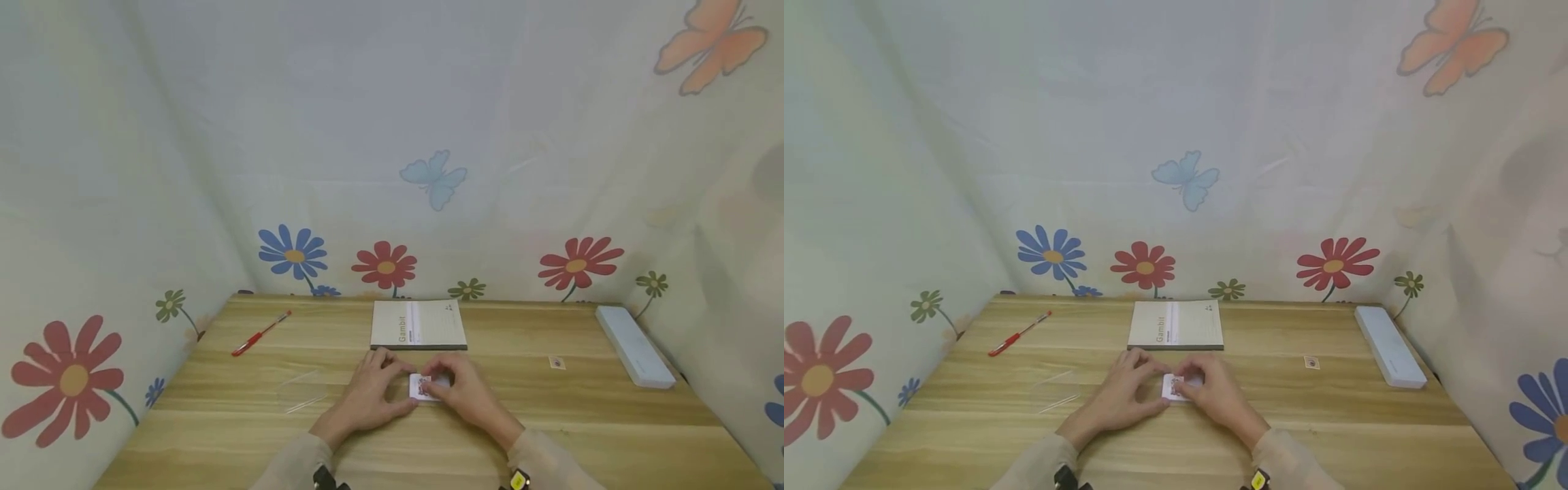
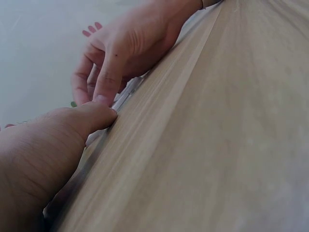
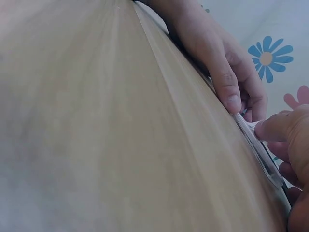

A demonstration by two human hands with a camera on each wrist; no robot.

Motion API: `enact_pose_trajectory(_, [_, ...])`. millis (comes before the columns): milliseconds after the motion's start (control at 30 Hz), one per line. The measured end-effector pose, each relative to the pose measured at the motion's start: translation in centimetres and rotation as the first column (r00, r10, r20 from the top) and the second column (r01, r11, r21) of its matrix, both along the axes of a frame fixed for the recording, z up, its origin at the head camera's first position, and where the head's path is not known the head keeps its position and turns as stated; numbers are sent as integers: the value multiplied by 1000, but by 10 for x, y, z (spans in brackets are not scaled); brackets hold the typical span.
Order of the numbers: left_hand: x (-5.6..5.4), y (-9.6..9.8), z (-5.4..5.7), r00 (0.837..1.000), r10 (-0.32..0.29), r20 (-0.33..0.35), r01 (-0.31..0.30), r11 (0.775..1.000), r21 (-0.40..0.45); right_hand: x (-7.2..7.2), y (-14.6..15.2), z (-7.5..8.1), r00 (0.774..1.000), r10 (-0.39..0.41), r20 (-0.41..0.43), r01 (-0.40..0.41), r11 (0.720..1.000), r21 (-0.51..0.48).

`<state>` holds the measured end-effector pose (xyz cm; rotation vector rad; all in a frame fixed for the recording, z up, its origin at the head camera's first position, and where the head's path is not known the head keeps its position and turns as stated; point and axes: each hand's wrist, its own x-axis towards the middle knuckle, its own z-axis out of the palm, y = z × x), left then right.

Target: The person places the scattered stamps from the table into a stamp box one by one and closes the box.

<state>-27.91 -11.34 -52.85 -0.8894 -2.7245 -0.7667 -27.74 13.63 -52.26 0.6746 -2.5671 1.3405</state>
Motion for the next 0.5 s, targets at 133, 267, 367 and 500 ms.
enact_pose_trajectory(133, [0, 0, 0, 1000, 4, 1, -4, 1000, -1, 0, 0, 0, 1000, -17, -18, 17, 1000, 21])
enact_pose_trajectory(267, [0, 1, 0, 1000, 4, 6, -4, 1000, -8, 1, 0, 1, 999, -24, -24, 25, 999, 28])
enact_pose_trajectory(367, [-1, 1, -1, 1000, 8, 4, -8, 1000, -8, 1, 0, 1, 999, -33, -34, 34, 999, 39])
enact_pose_trajectory(500, [0, 1, -1, 1000, 11, 7, -11, 1000, -8, 1, 0, 1, 999, -43, -23, 44, 998, 45])
